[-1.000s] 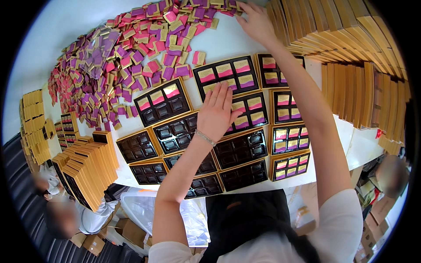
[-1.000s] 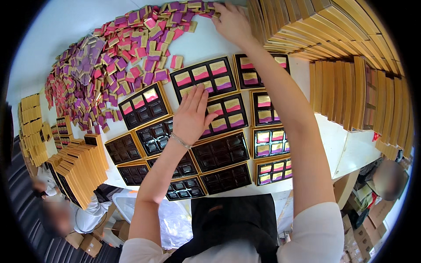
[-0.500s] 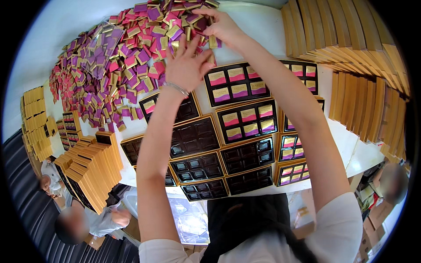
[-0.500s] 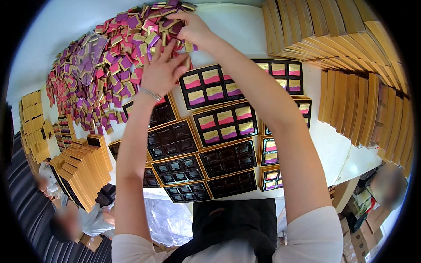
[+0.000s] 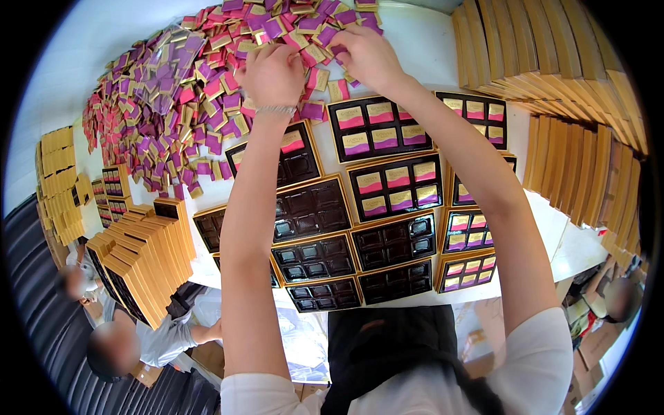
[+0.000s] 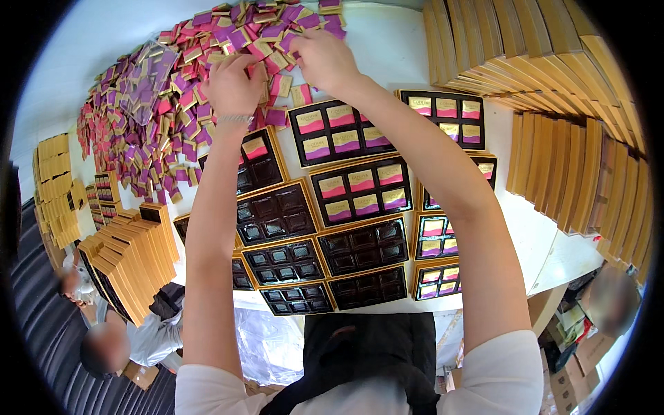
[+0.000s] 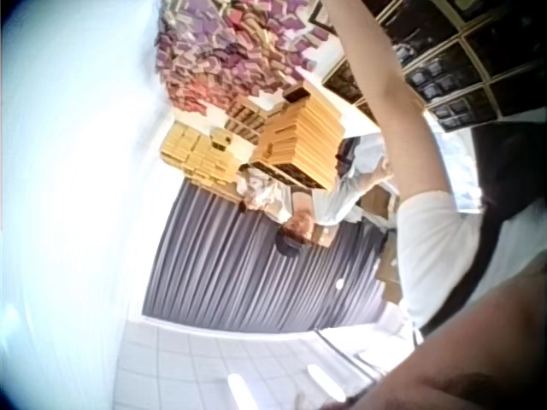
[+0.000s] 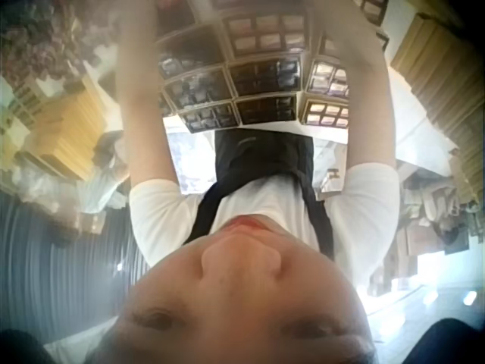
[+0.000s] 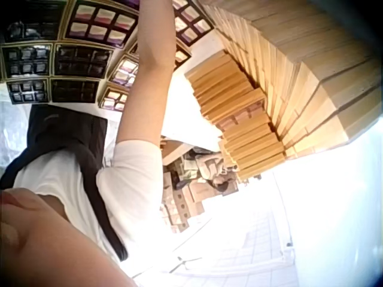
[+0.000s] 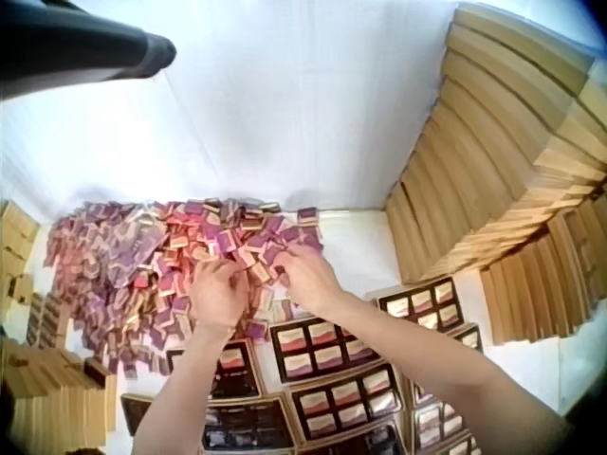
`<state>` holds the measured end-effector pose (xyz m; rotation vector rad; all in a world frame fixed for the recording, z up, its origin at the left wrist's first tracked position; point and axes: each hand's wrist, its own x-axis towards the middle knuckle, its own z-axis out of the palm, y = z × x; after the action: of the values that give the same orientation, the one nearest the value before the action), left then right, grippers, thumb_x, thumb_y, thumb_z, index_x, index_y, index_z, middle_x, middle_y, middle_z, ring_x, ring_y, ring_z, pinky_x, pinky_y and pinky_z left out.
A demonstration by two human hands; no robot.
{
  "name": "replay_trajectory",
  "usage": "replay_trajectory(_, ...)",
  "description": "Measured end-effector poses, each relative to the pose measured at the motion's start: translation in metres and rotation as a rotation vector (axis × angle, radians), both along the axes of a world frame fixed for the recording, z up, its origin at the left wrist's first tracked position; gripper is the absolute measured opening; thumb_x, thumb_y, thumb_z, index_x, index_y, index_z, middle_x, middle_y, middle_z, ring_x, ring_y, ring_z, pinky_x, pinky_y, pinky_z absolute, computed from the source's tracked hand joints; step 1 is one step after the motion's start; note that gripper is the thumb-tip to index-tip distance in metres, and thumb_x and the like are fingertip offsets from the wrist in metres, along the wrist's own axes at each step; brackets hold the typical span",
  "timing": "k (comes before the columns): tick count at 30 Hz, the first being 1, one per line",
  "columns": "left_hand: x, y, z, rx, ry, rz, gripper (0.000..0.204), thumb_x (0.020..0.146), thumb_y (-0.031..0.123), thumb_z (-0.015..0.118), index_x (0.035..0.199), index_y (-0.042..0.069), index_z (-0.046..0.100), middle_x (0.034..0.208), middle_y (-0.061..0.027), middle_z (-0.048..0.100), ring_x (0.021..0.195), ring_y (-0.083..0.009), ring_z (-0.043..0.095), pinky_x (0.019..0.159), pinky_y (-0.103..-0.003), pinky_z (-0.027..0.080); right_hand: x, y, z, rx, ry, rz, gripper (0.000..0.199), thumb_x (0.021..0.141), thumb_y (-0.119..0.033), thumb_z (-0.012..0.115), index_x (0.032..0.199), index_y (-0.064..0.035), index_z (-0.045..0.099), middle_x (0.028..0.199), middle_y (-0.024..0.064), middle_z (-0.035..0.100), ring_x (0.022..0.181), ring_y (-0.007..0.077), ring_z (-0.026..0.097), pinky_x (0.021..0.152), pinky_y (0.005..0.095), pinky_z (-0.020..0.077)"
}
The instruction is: The person places small, colorful rectangular inserts into the compartments of black plastic trays. They pick up the inserts from a large pile on the table and arrange them into the trays, which are laid out in rows. The person continues this repetitive assembly process, filling multiple trays with the inserts.
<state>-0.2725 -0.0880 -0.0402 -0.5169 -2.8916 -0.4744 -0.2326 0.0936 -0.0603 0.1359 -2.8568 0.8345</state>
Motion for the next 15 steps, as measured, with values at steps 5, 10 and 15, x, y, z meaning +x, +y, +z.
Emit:
replay_trajectory(5,-0.009,0.006,-0.010,-0.038,0.004,-0.153,0.043,0.072,0.031,0.079,0.113,0.022,0.069,0.109,-0.0065,0.062,0.106,-0.0304,0.054,0.091,-0.041,0.047,0.000,-0.025,0.032,0.139,-0.462,0.052,0.036,0.073,-0.013,0.075,0.106,-0.0048,0.063,0.096,0.0130,0.062,0.098,0.0327,0.062,0.079,0.0434,0.0515)
replay_trajectory(10,-0.027,0.017,-0.017,-0.110,-0.004,-0.180,0.036,0.073,0.027,0.077,0.106,0.019,0.069,0.108,-0.0071,0.061,0.106,-0.0318,0.054,0.090,-0.042,0.048,0.009,-0.036,0.011,0.254,-0.356,0.019,0.043,0.068,-0.012,0.079,0.107,-0.0043,0.062,0.118,0.0172,0.054,0.104,0.0372,0.060,0.085,0.0446,0.0523)
replay_trajectory(15,-0.041,0.024,-0.033,-0.135,0.226,-0.149,0.026,0.076,0.026,0.074,0.101,0.022,0.069,0.104,-0.0017,0.067,0.101,-0.0279,0.060,0.086,-0.041,0.050,0.008,-0.028,0.001,0.292,-0.134,0.131,0.027,0.080,-0.009,0.062,0.106,-0.0077,0.068,0.111,0.0145,0.062,0.104,0.0349,0.061,0.083,0.0457,0.0536)
